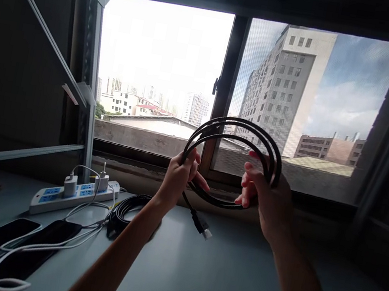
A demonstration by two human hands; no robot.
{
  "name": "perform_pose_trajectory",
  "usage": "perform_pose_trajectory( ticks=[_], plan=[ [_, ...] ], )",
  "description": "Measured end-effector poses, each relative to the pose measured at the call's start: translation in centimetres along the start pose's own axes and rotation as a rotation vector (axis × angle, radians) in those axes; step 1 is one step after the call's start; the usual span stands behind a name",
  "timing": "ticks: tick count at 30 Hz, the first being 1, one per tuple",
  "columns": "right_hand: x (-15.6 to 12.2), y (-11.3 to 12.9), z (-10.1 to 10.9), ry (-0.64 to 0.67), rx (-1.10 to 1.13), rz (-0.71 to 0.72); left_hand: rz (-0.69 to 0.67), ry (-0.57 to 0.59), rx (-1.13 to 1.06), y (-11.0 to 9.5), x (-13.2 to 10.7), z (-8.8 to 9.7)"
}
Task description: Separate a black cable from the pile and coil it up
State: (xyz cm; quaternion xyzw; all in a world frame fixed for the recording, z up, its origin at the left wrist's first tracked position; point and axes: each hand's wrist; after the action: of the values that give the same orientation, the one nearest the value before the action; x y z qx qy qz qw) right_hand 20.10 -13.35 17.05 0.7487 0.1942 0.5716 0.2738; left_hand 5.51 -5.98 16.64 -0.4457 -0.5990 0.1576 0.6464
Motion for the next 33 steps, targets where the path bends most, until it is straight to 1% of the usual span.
perform_pose_trajectory(
  ticks=[4,6,9,11,15,18,21,23,25,28,30,33],
  plan=[
    [-0.8,0.4,-0.4,-0.19,-0.317,0.366,-0.083,-0.065,0.151,-0.4,-0.3,-0.1],
    [-1.3,0.8,-0.5,-0.224,-0.447,0.492,-0.079,-0.057,0.197,-0.4,-0.4,-0.3],
    [-1.5,1.3,-0.5,-0.183,-0.627,0.596,-0.047,-0.012,0.177,-0.1,-0.5,-0.6],
    [-1.2,1.4,-0.1,-0.139,-0.704,0.653,-0.035,-0.005,0.15,0.2,-0.5,-0.9],
    [-0.3,0.9,0.9,-0.103,-0.728,0.742,-0.018,-0.013,0.124,0.9,-0.4,-1.3],
    [0.2,0.5,1.4,-0.088,-0.698,0.753,0.013,0.016,0.107,1.1,-0.4,-1.4],
    [0.4,0.3,1.5,-0.085,-0.627,0.693,0.034,0.011,0.099,1.2,-0.7,-1.7],
    [0.5,0.2,1.7,-0.111,-0.597,0.661,0.025,-0.021,0.077,1.3,-1.0,-2.1],
    [0.7,0.0,2.0,-0.149,-0.609,0.628,0.032,-0.021,0.023,1.4,-1.4,-2.6],
    [0.9,0.0,2.8,-0.182,-0.659,0.55,0.116,0.052,-0.055,1.4,-2.0,-3.4],
    [1.0,0.0,3.2,-0.195,-0.683,0.507,0.175,0.092,-0.068,1.1,-2.3,-3.7],
    [1.0,0.1,3.3,-0.198,-0.698,0.476,0.2,0.107,-0.114,0.7,-2.4,-3.7]
  ],
)
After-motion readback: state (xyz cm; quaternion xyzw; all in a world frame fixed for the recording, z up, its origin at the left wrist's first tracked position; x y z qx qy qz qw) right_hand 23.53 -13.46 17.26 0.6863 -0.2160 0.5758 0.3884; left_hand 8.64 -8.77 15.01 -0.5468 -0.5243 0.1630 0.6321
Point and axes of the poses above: each hand's wrist, its own x-axis towards the middle knuckle, its own z-axis out of the back of the hand, y = z × x, and after that the axes turned 4 degrees about x, right-handed
